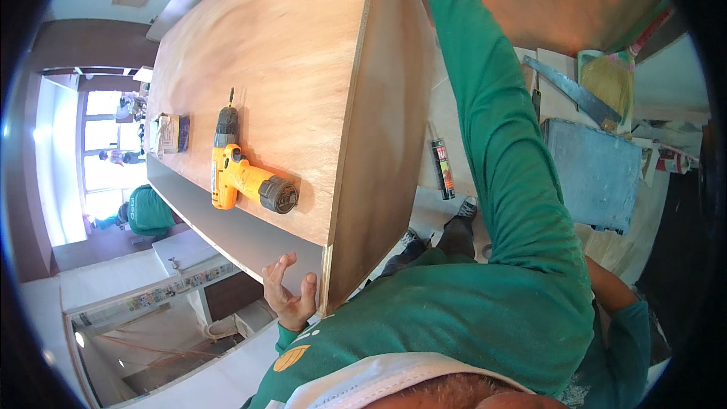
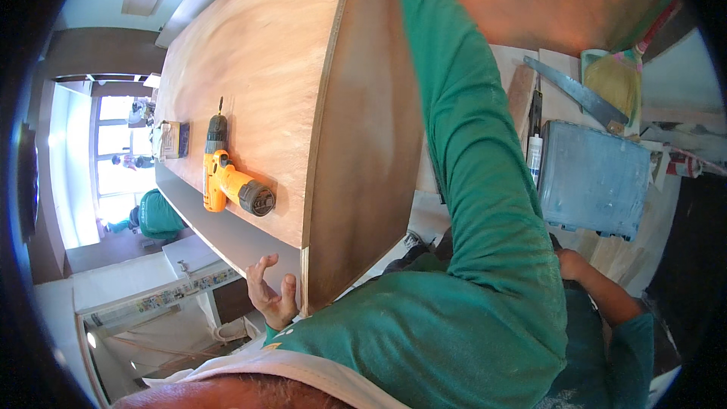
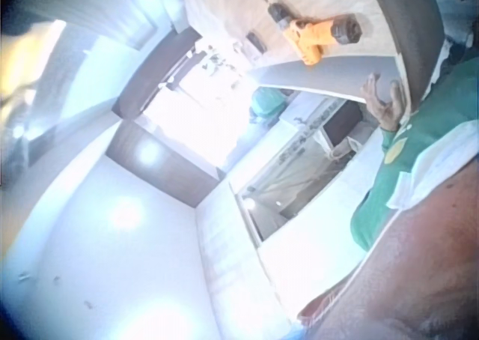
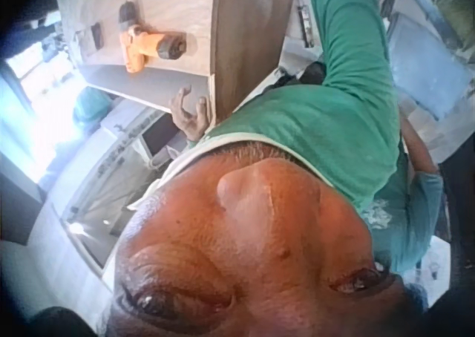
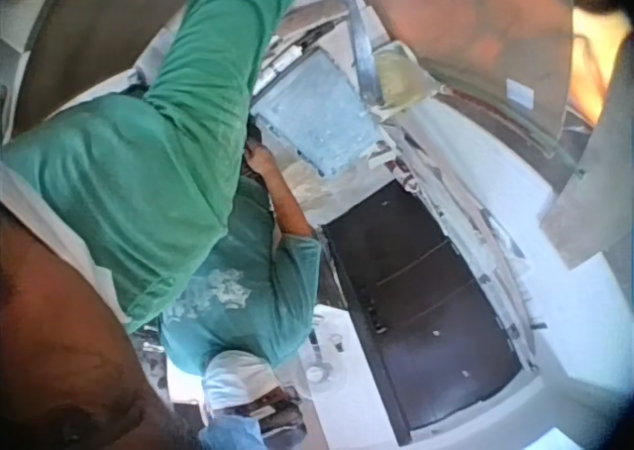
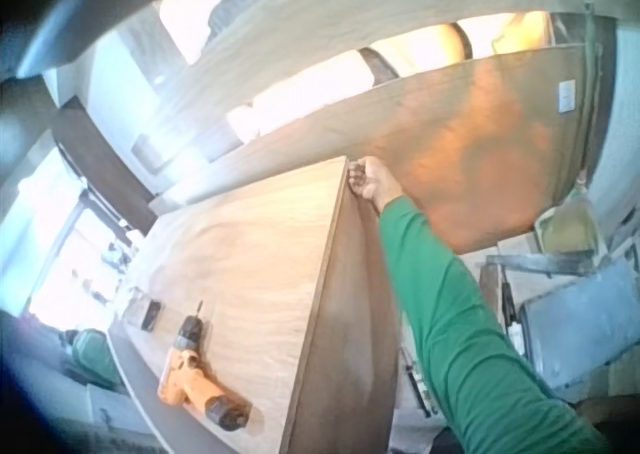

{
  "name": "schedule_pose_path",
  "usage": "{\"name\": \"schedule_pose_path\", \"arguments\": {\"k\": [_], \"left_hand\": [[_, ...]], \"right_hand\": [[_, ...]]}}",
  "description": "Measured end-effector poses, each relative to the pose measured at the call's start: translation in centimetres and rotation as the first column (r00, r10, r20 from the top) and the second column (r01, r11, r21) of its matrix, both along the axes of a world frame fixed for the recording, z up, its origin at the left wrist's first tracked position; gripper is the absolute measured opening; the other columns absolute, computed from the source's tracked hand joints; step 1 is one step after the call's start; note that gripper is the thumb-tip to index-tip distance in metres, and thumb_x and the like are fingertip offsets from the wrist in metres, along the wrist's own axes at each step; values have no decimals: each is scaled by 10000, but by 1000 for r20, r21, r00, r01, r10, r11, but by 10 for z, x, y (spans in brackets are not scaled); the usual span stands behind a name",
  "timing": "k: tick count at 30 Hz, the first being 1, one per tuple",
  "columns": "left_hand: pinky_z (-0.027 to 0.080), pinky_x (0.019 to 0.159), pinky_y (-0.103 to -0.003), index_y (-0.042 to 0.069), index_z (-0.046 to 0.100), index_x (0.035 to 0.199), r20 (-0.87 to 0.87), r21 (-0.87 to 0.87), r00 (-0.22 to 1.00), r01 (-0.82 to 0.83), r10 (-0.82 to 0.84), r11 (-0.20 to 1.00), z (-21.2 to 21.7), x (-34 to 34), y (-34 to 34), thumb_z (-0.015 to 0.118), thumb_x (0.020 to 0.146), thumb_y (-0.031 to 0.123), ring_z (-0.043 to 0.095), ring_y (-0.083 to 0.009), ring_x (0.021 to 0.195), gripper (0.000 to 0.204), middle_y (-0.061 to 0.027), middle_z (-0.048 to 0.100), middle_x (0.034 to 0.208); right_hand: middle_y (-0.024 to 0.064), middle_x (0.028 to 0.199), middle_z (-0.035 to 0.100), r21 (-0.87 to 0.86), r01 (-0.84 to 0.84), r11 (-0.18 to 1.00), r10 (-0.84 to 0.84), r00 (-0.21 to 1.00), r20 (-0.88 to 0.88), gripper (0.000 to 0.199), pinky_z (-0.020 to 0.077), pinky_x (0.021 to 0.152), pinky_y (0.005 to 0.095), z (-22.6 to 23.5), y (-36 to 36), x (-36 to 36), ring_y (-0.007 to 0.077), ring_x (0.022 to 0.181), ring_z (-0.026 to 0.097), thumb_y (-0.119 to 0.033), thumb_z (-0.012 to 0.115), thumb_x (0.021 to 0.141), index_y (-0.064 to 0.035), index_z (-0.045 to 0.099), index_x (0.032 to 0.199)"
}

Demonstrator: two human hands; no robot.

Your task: The person uses a yellow cordless drill to fasten screws into a wooden cabinet structure. They align a wooden panel with the cabinet frame and secure it in place while a coworker assists by holding the panel steady.

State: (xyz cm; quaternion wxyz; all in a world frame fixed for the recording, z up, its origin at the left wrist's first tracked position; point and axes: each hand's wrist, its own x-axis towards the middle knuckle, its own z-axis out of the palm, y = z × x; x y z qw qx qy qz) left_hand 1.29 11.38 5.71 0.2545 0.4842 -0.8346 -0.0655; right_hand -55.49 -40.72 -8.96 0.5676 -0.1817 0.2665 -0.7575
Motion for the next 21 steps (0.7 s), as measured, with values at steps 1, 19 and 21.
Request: {"name": "schedule_pose_path", "arguments": {"k": [1, 19, 21], "left_hand": [[484, 963, -451, 0, 563, 1444, -2, 1, 1000, -6, 6, 1000, 0, -1, 0, 767, 962, 238, 652, -322, 1039, 575, -203, 706, 1153], [505, 989, -434, -20, 576, 1428, -100, -23, 995, -11, 8, 1000, -6, 7, 5, 807, 903, 134, 662, -321, 1086, 593, -208, 717, 1194], [457, 1045, -441, -16, 567, 1454, -151, -6, 988, 37, -37, 999, -9, 7, 0, 797, 927, 148, 637, -301, 1125, 597, -198, 702, 1208]], "right_hand": [[57, 857, 608, 3, -66, 998, 65, 995, 74, 267, 477, 634, 332, -1, -7, -3, 179, 612, 445, 19, 501, 876, -38, 634, 1099], [-24, 600, 436, -100, -265, 959, 282, 871, 403, 240, 485, 571, 310, 4, 20, 17, 99, 427, 347, 78, 493, 892, 88, 595, 1109], [-23, 590, 434, -101, -253, 962, 272, 888, 371, 233, 486, 570, 310, 9, 39, 21, 98, 425, 346, 71, 496, 902, 91, 596, 1111]]}}
